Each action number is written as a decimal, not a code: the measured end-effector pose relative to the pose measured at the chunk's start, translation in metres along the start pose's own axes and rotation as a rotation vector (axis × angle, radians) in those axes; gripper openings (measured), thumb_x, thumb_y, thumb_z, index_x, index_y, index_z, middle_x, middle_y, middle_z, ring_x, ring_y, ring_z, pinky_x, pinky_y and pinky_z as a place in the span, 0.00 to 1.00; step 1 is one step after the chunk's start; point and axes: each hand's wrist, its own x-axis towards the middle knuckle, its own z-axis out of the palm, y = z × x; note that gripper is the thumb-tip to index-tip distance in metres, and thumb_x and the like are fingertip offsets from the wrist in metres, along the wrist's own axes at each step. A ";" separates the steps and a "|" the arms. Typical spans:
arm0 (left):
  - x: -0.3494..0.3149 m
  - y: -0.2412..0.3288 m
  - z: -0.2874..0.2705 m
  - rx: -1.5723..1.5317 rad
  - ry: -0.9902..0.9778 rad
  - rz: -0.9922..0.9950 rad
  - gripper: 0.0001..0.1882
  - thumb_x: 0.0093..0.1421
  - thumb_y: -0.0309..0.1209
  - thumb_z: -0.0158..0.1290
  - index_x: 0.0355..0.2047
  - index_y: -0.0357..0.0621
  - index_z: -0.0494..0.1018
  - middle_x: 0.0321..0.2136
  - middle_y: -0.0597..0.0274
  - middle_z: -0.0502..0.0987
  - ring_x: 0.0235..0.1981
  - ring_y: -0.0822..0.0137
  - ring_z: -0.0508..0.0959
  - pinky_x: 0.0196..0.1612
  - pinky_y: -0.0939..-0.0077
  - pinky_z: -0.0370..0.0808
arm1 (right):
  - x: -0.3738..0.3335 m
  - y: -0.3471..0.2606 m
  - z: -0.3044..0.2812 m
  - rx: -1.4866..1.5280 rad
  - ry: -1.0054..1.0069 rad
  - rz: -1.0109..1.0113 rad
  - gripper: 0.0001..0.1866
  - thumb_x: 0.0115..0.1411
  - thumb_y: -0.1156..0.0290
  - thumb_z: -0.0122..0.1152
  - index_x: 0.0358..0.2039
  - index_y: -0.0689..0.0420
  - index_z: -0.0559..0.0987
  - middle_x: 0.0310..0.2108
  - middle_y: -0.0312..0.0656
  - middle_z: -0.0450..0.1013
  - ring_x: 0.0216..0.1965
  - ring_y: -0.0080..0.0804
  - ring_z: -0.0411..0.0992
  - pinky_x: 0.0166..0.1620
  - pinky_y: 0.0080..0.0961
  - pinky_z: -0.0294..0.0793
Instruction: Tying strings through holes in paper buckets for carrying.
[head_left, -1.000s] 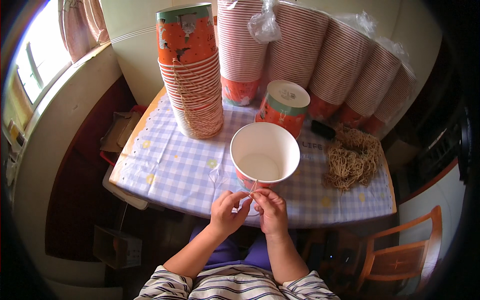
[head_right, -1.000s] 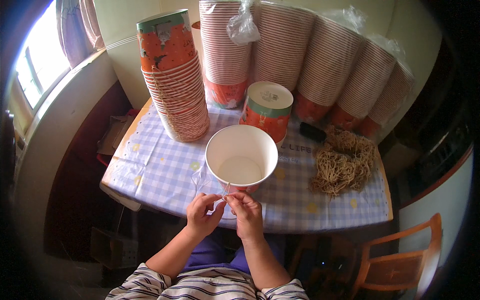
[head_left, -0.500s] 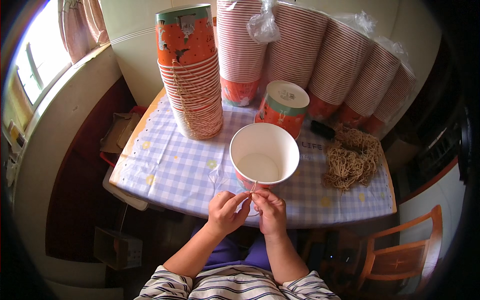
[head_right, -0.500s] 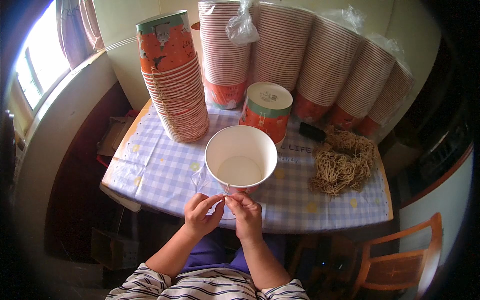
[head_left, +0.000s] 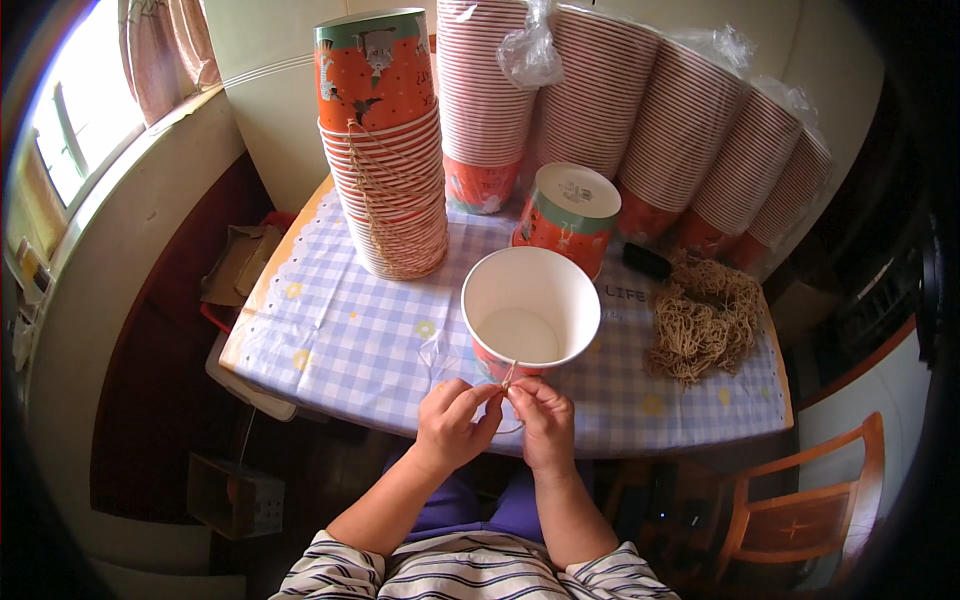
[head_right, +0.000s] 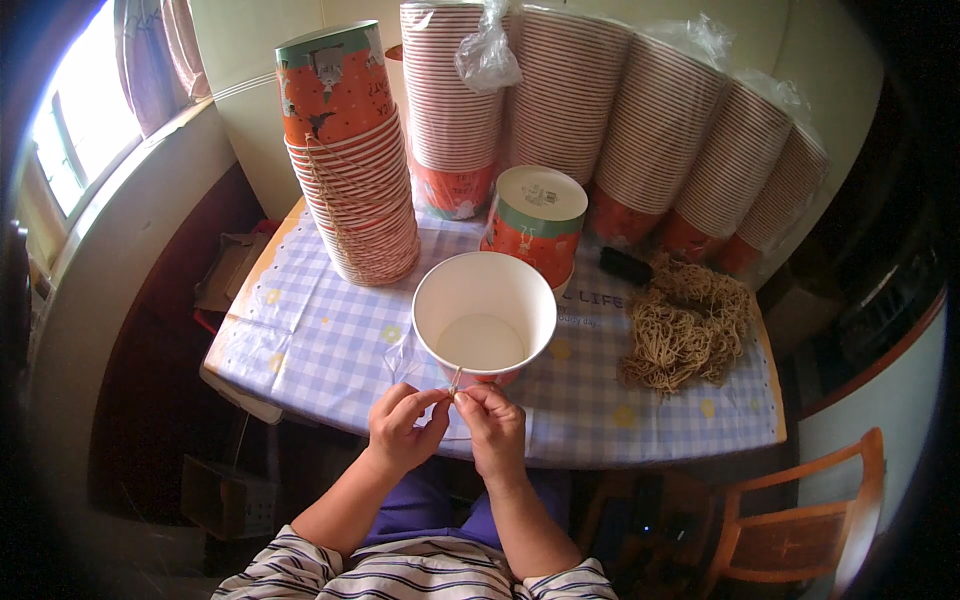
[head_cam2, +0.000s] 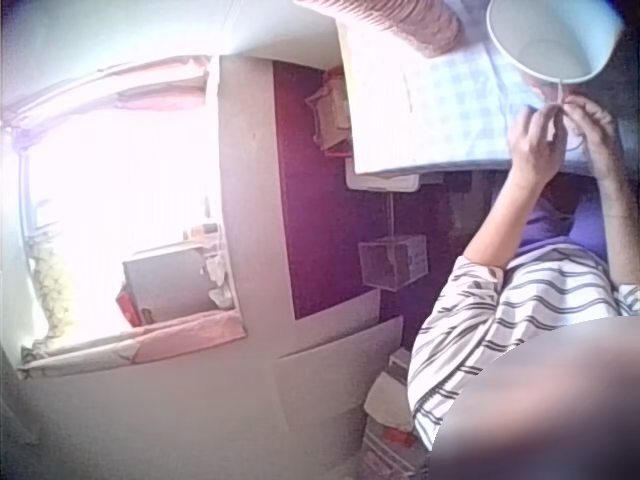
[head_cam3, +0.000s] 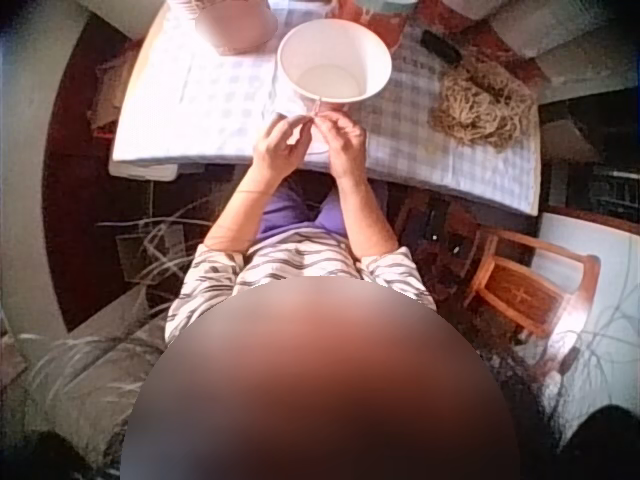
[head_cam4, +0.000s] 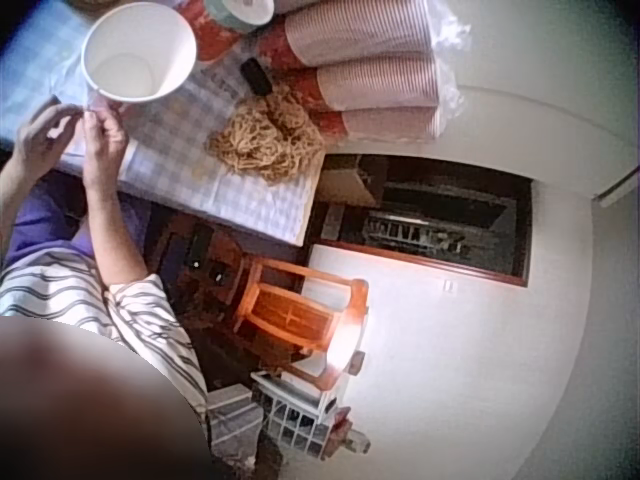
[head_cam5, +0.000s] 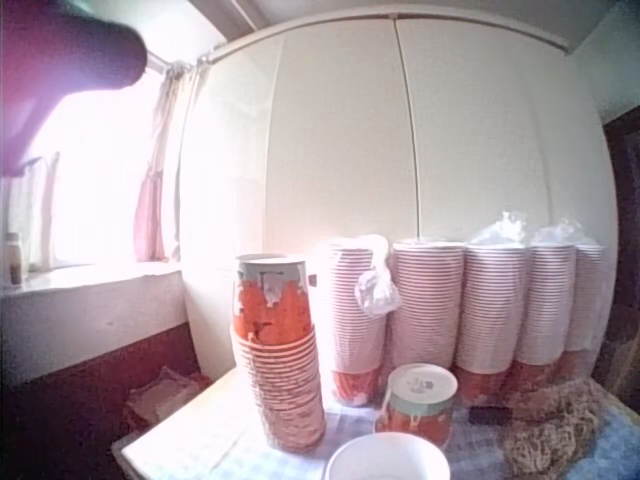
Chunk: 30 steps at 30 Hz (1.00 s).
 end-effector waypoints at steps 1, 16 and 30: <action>0.000 -0.001 0.000 -0.012 -0.003 -0.016 0.12 0.43 0.19 0.59 0.30 0.43 0.75 0.17 0.62 0.68 0.16 0.64 0.69 0.18 0.72 0.64 | 0.000 -0.002 0.001 -0.014 0.002 -0.014 0.06 0.57 0.74 0.60 0.28 0.63 0.78 0.28 0.32 0.72 0.31 0.15 0.67 0.37 0.14 0.66; 0.004 0.000 -0.006 -0.473 -0.208 -0.597 0.10 0.52 0.24 0.59 0.37 0.39 0.77 0.18 0.66 0.68 0.20 0.78 0.69 0.23 0.84 0.65 | 0.006 0.007 -0.002 -0.146 -0.020 -0.136 0.07 0.59 0.70 0.59 0.28 0.62 0.78 0.21 0.28 0.70 0.24 0.12 0.63 0.29 0.13 0.62; 0.008 -0.006 -0.004 -0.775 -0.252 -0.825 0.11 0.60 0.30 0.56 0.37 0.34 0.76 0.22 0.71 0.75 0.22 0.84 0.68 0.22 0.88 0.63 | 0.007 0.010 -0.006 -0.235 -0.059 -0.166 0.07 0.60 0.71 0.57 0.29 0.62 0.76 0.23 0.31 0.70 0.22 0.13 0.63 0.26 0.15 0.63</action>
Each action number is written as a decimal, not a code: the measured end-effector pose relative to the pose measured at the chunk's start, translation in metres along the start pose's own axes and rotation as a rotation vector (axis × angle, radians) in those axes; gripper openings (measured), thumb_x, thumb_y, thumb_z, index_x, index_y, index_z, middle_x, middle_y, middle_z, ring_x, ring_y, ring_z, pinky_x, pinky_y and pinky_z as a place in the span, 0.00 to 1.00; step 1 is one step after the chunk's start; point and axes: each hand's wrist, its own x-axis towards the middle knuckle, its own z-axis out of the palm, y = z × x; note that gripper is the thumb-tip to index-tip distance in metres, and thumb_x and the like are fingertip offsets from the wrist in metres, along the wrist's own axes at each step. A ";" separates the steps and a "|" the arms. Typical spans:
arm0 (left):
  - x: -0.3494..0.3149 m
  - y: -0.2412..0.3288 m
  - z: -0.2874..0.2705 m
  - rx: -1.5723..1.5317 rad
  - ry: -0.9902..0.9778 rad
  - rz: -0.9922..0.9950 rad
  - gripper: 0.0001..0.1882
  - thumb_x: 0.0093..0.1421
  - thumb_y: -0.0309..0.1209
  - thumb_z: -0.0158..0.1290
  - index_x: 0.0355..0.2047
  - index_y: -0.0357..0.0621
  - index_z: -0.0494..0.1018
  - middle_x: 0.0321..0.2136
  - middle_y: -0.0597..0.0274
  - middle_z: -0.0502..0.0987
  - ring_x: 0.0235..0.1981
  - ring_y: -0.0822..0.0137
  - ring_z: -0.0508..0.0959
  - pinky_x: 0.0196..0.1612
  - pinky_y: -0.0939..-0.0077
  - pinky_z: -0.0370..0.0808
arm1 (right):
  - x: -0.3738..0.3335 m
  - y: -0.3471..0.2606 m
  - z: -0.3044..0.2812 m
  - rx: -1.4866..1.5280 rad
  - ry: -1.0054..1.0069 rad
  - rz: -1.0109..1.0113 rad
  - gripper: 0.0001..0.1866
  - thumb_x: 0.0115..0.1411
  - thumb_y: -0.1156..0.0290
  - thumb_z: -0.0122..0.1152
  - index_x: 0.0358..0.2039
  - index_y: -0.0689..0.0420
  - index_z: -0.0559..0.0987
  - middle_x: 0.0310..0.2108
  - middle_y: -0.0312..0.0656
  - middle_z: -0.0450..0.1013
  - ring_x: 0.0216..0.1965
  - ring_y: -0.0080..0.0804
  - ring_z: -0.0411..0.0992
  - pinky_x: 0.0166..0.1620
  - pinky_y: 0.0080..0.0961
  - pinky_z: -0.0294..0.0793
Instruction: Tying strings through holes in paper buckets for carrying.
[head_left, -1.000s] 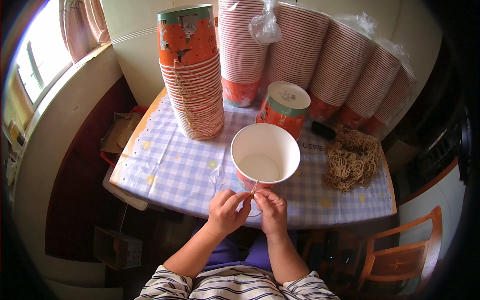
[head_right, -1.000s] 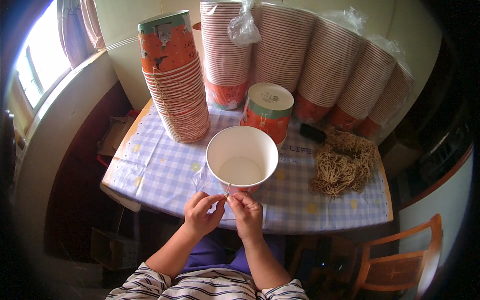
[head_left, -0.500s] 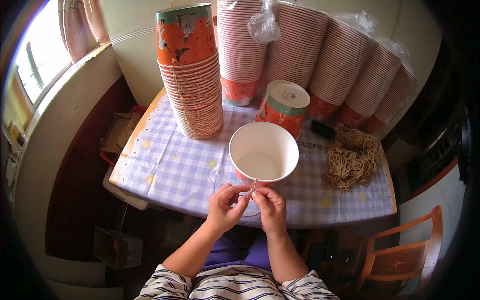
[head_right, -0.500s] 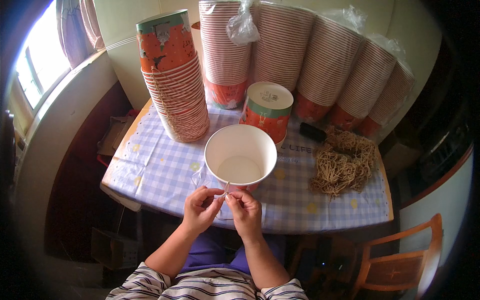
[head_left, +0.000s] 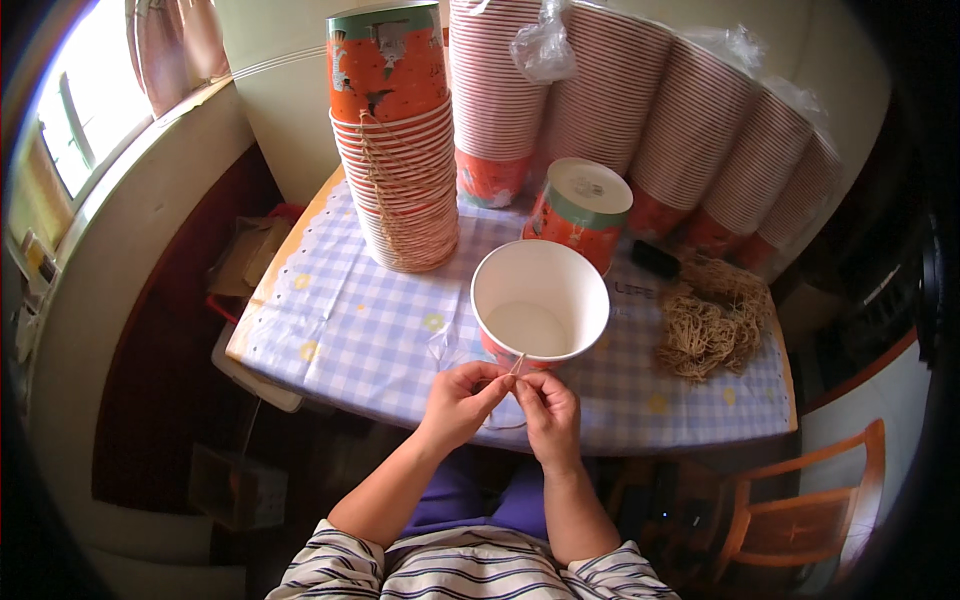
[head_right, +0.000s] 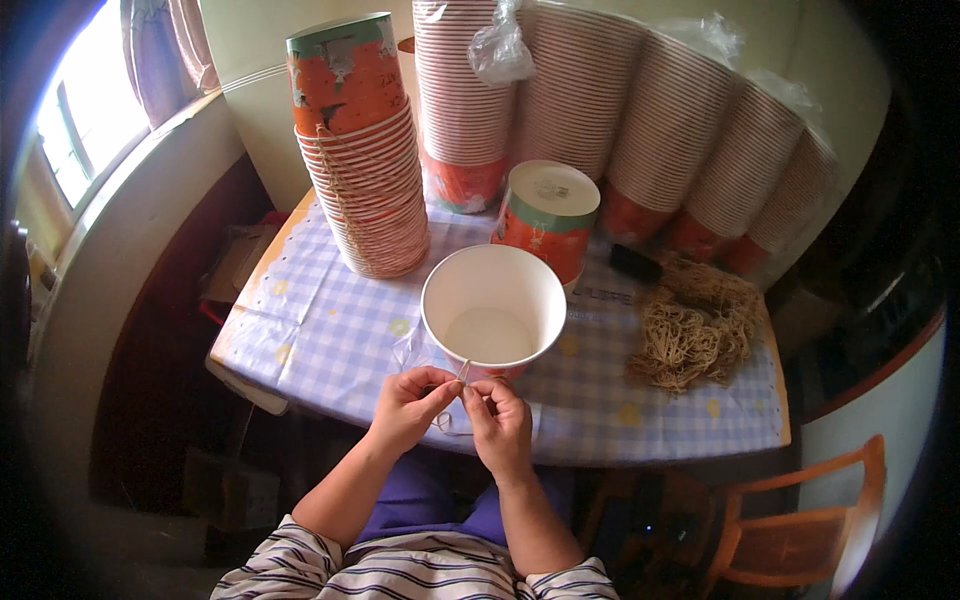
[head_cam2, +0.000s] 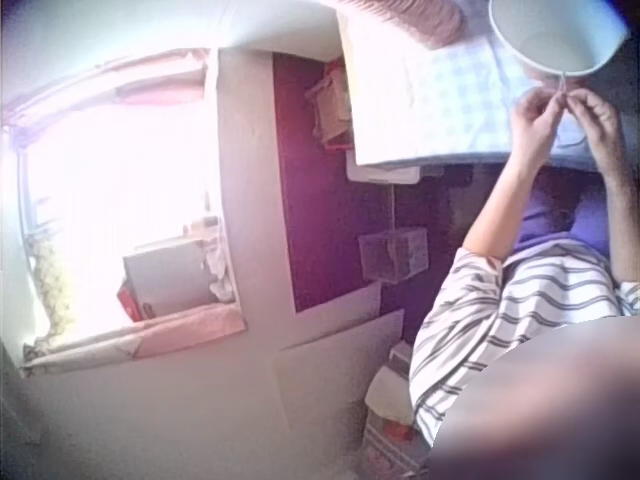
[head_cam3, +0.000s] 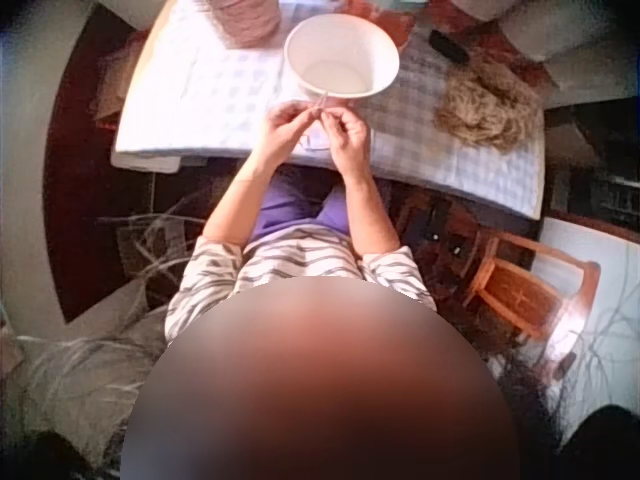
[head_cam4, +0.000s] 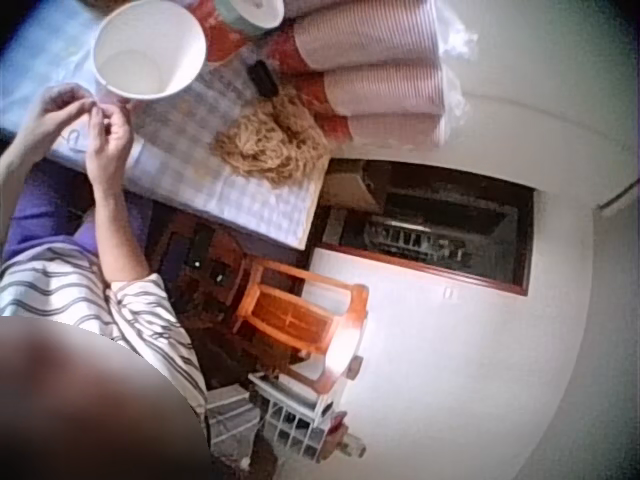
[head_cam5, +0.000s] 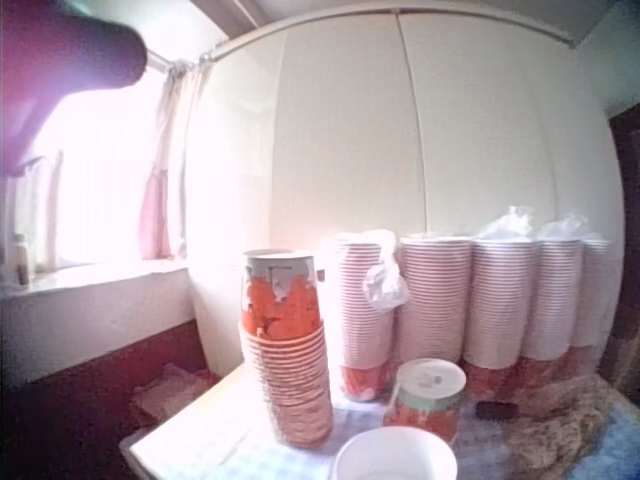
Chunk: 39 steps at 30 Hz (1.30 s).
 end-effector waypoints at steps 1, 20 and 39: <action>0.000 0.002 0.000 0.023 0.006 -0.019 0.09 0.60 0.29 0.55 0.35 0.34 0.76 0.23 0.70 0.75 0.23 0.83 0.69 0.25 0.88 0.65 | 0.001 -0.002 0.000 -0.092 0.030 -0.038 0.07 0.59 0.71 0.58 0.28 0.62 0.76 0.22 0.31 0.70 0.20 0.13 0.63 0.24 0.15 0.62; 0.001 -0.004 -0.001 -0.269 0.007 -0.180 0.08 0.58 0.32 0.57 0.32 0.40 0.75 0.23 0.76 0.71 0.21 0.86 0.62 0.23 0.89 0.57 | -0.001 -0.028 -0.009 -0.419 0.174 -0.274 0.05 0.55 0.74 0.61 0.31 0.61 0.78 0.24 0.37 0.73 0.19 0.20 0.63 0.24 0.19 0.64; -0.004 -0.007 0.004 0.051 0.080 0.075 0.07 0.59 0.27 0.55 0.33 0.33 0.74 0.26 0.69 0.76 0.26 0.82 0.72 0.28 0.89 0.68 | 0.010 -0.030 0.000 -0.949 0.063 -0.786 0.06 0.49 0.74 0.63 0.28 0.54 0.74 0.27 0.39 0.70 0.27 0.42 0.71 0.30 0.37 0.70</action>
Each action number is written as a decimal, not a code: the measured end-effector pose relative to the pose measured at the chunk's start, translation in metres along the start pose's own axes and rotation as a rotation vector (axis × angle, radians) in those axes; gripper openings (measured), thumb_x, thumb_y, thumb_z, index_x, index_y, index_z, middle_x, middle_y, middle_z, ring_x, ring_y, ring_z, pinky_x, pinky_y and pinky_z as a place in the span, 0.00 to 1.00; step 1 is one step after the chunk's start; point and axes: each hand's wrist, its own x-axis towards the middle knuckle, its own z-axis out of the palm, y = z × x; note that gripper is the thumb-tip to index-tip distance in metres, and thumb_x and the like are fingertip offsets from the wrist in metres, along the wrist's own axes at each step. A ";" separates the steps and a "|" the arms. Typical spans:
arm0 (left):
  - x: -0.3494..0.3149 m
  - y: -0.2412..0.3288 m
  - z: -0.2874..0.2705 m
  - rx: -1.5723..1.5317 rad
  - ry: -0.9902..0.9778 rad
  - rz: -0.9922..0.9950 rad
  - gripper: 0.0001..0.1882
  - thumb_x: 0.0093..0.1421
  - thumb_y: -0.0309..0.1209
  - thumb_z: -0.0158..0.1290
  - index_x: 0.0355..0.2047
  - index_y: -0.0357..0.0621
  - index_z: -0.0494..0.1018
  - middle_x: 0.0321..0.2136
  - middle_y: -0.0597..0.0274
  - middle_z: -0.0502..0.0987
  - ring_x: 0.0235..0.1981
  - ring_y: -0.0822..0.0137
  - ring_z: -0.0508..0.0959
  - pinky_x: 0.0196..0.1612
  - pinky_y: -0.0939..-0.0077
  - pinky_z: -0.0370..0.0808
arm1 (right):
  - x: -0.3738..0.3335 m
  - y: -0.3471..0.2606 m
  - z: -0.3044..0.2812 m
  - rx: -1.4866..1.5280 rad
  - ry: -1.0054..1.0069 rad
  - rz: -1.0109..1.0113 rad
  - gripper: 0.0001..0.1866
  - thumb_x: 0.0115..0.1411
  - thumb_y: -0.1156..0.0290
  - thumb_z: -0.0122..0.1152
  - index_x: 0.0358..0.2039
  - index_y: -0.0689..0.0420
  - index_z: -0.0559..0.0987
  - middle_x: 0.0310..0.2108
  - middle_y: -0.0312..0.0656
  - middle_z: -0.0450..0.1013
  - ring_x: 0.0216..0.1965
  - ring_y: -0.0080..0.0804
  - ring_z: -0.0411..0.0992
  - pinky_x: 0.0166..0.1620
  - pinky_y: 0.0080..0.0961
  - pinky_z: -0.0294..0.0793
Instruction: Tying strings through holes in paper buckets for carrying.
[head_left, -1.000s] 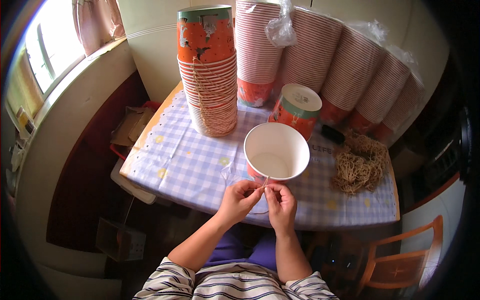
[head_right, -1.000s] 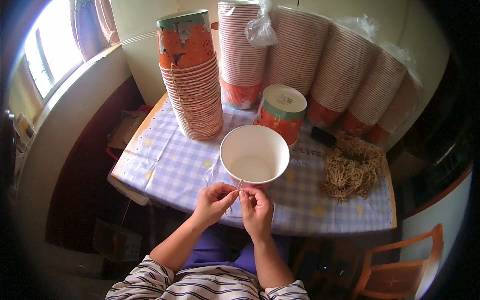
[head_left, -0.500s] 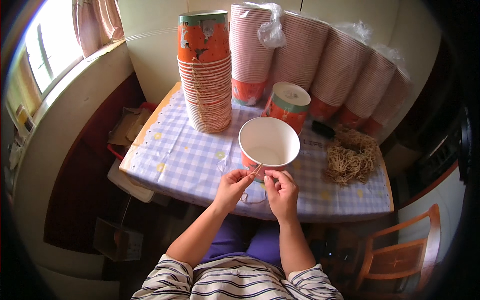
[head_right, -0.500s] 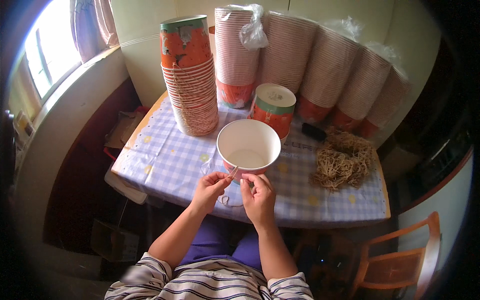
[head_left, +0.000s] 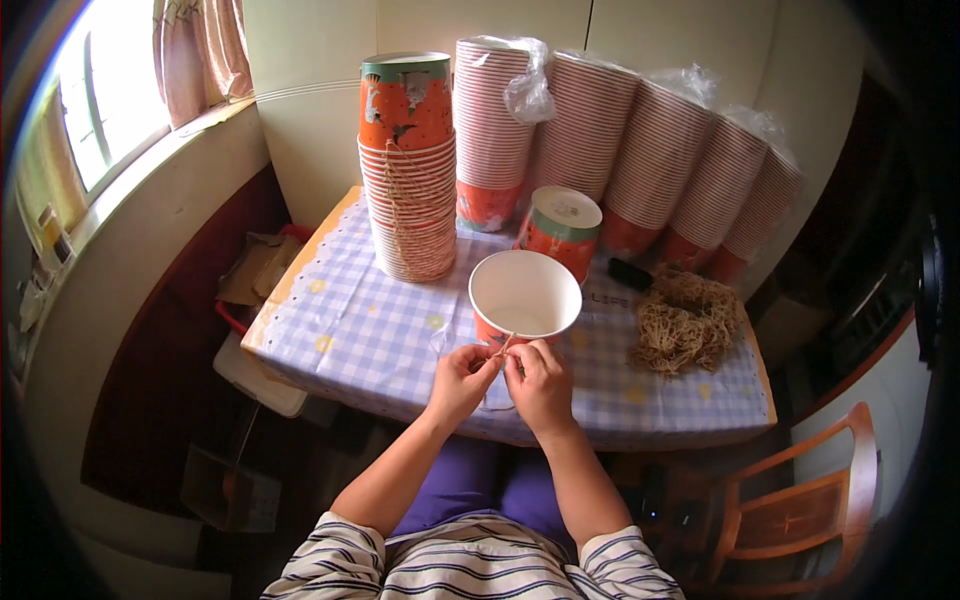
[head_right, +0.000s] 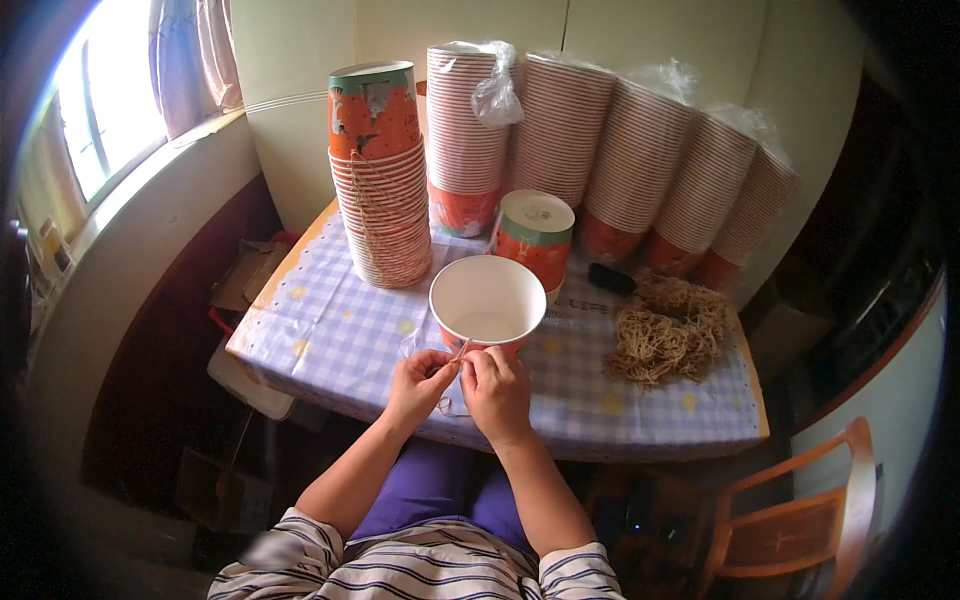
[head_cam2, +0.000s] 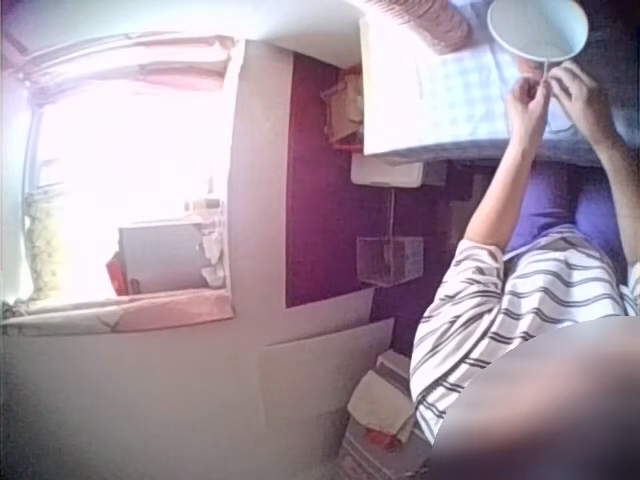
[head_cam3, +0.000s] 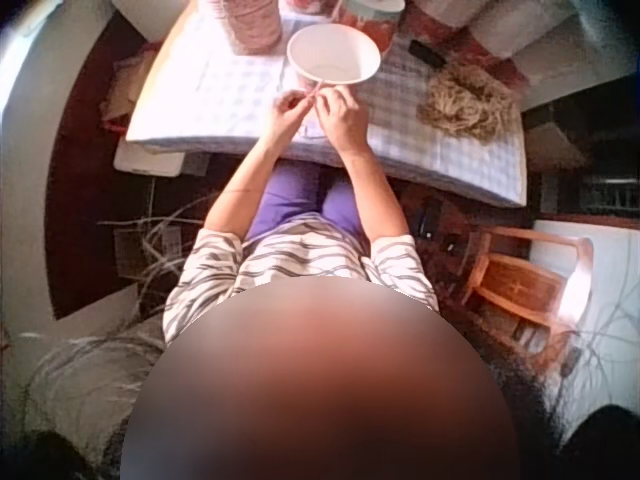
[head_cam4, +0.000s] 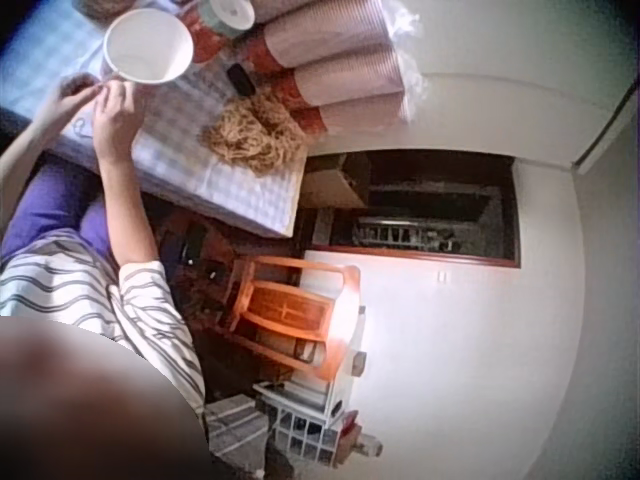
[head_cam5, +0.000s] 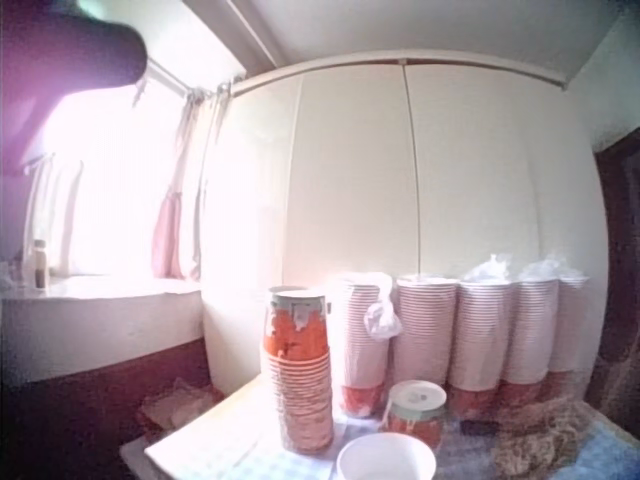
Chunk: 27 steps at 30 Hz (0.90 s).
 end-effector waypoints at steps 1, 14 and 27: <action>0.000 0.000 0.002 0.002 -0.002 0.003 0.07 0.59 0.27 0.55 0.33 0.33 0.74 0.26 0.69 0.76 0.26 0.82 0.72 0.28 0.89 0.68 | -0.002 0.001 0.000 0.003 0.019 0.020 0.06 0.49 0.74 0.63 0.28 0.54 0.73 0.27 0.39 0.70 0.27 0.43 0.71 0.30 0.37 0.70; 0.000 -0.009 -0.003 -0.146 0.025 -0.013 0.09 0.58 0.31 0.56 0.28 0.36 0.74 0.21 0.72 0.73 0.20 0.84 0.67 0.20 0.88 0.61 | -0.004 -0.010 0.011 0.402 -0.022 0.367 0.05 0.52 0.77 0.61 0.31 0.62 0.77 0.29 0.44 0.75 0.27 0.37 0.75 0.31 0.29 0.74; -0.003 0.005 -0.007 -0.310 -0.031 -0.240 0.09 0.57 0.31 0.58 0.31 0.37 0.75 0.23 0.72 0.74 0.19 0.85 0.65 0.19 0.89 0.59 | -0.004 -0.003 0.008 0.684 -0.098 0.461 0.05 0.54 0.75 0.60 0.30 0.63 0.78 0.28 0.37 0.75 0.25 0.19 0.69 0.29 0.16 0.68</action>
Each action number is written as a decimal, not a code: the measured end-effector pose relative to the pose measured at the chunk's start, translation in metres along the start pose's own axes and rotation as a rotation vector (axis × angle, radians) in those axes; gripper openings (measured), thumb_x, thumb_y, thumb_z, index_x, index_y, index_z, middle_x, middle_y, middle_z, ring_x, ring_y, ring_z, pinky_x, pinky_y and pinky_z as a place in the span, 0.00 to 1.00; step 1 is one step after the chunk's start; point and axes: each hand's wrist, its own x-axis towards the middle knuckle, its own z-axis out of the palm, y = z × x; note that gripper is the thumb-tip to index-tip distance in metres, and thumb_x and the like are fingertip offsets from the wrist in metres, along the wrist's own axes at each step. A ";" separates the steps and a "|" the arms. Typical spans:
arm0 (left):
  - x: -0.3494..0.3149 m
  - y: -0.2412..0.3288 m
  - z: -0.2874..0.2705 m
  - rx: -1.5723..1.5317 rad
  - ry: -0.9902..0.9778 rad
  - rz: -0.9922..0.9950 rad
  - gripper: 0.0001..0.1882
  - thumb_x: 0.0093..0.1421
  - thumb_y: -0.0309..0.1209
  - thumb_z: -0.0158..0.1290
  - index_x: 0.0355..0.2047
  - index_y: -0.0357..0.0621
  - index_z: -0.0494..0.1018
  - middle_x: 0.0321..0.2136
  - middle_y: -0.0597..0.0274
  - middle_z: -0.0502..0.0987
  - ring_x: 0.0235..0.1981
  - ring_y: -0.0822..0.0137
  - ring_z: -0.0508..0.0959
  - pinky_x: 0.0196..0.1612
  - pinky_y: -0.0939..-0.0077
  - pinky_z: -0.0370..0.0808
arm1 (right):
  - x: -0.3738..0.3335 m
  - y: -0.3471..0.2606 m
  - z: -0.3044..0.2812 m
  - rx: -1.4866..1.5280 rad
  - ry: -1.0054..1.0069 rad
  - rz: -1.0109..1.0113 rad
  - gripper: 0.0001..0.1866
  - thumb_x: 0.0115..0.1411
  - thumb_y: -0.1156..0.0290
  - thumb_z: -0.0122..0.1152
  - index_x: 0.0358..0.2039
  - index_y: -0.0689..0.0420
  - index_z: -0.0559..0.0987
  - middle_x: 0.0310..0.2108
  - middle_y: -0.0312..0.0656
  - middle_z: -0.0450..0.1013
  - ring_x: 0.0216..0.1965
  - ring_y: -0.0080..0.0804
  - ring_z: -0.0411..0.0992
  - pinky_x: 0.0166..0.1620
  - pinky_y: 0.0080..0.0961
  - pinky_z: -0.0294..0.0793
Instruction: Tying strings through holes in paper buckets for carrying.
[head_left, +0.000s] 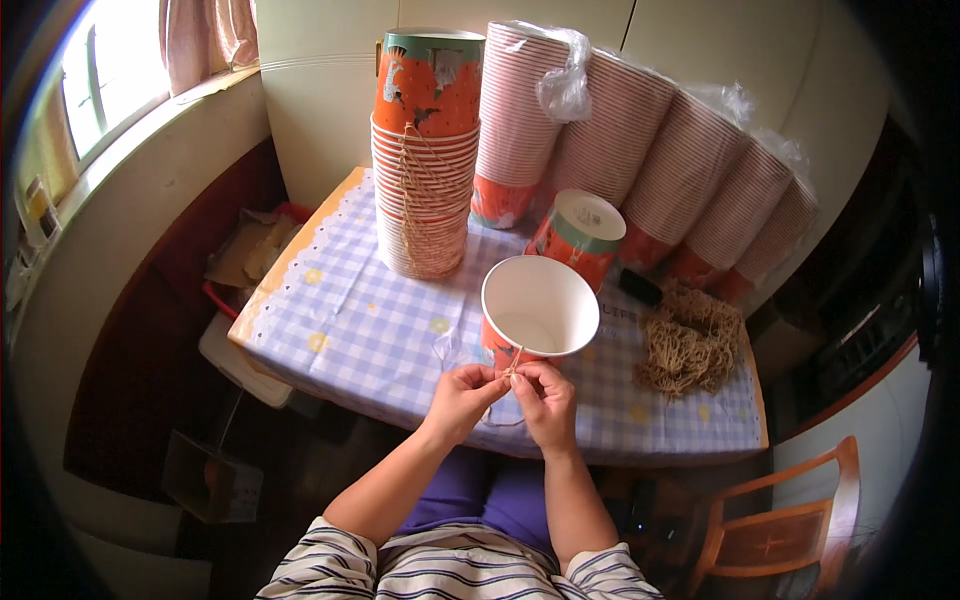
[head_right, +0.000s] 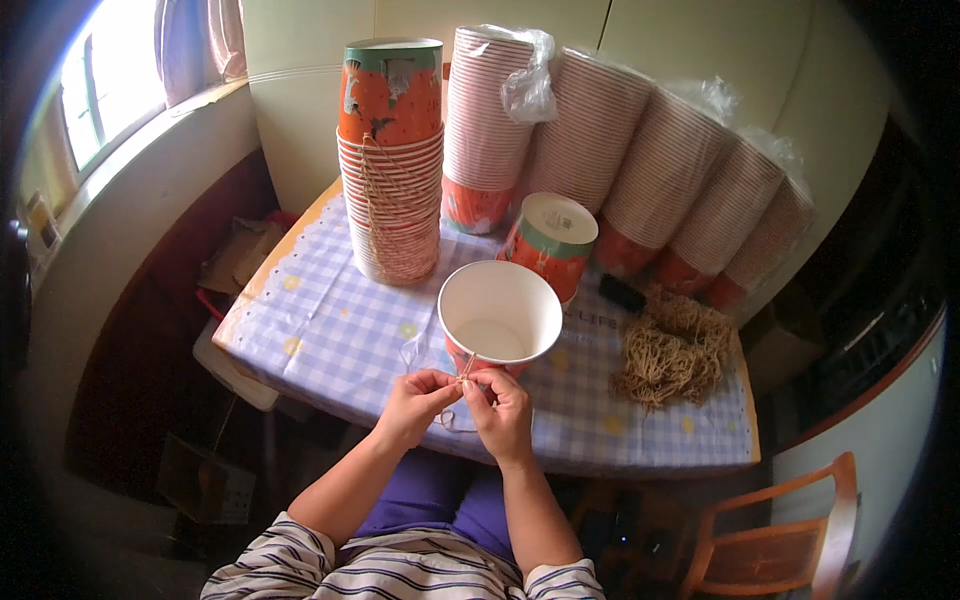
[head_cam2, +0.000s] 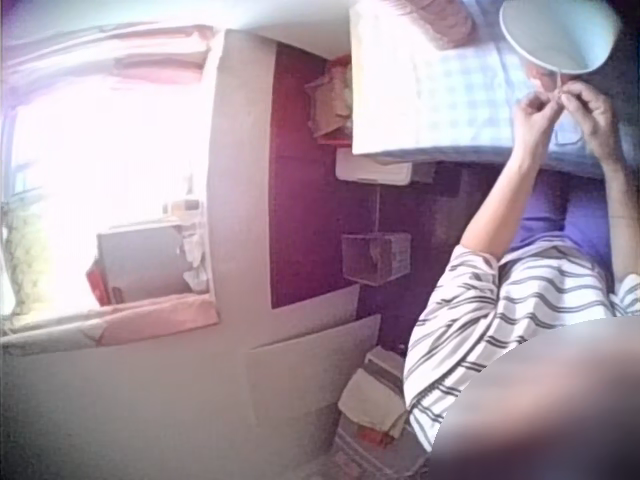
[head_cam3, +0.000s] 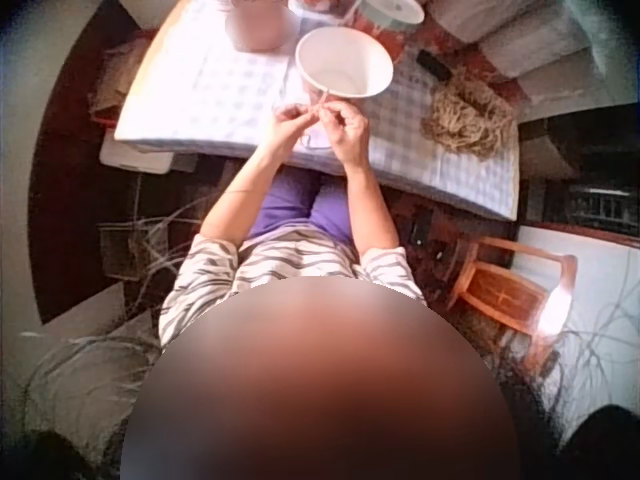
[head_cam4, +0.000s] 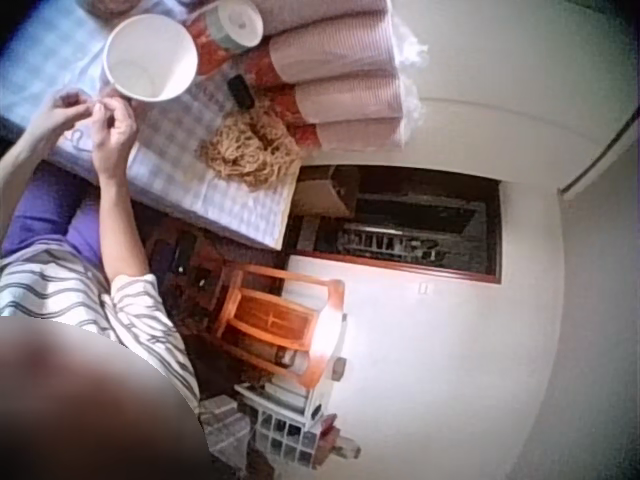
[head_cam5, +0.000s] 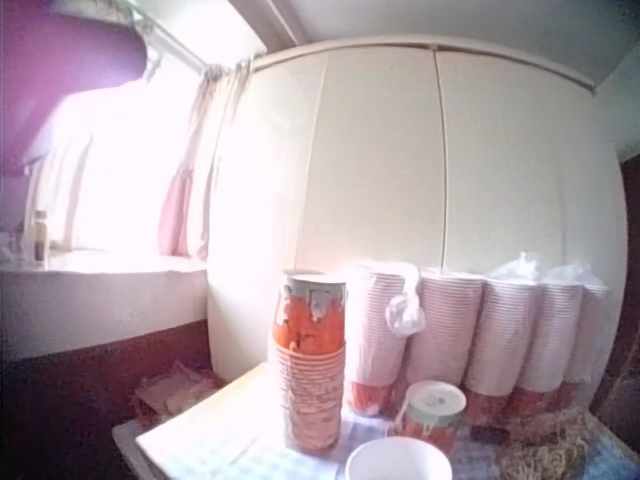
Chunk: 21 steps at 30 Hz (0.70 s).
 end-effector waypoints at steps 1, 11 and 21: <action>0.000 0.001 -0.001 -0.002 0.001 -0.002 0.09 0.57 0.31 0.58 0.31 0.37 0.75 0.23 0.72 0.74 0.19 0.85 0.65 0.19 0.89 0.59 | 0.001 -0.002 0.000 -0.006 -0.003 0.012 0.05 0.54 0.75 0.60 0.30 0.63 0.78 0.27 0.37 0.75 0.24 0.18 0.69 0.28 0.16 0.68; 0.004 0.004 -0.007 0.123 -0.024 0.068 0.07 0.58 0.27 0.56 0.34 0.33 0.75 0.28 0.67 0.76 0.28 0.81 0.72 0.30 0.89 0.68 | -0.001 0.006 0.006 0.134 0.023 0.173 0.06 0.56 0.74 0.60 0.33 0.63 0.79 0.30 0.35 0.76 0.25 0.15 0.69 0.30 0.15 0.69; 0.005 0.003 -0.002 0.167 -0.009 0.086 0.08 0.58 0.29 0.56 0.33 0.35 0.75 0.24 0.72 0.74 0.22 0.84 0.68 0.23 0.89 0.63 | 0.000 0.007 -0.002 0.138 -0.004 0.247 0.08 0.58 0.73 0.60 0.35 0.64 0.79 0.30 0.37 0.77 0.28 0.15 0.70 0.32 0.16 0.70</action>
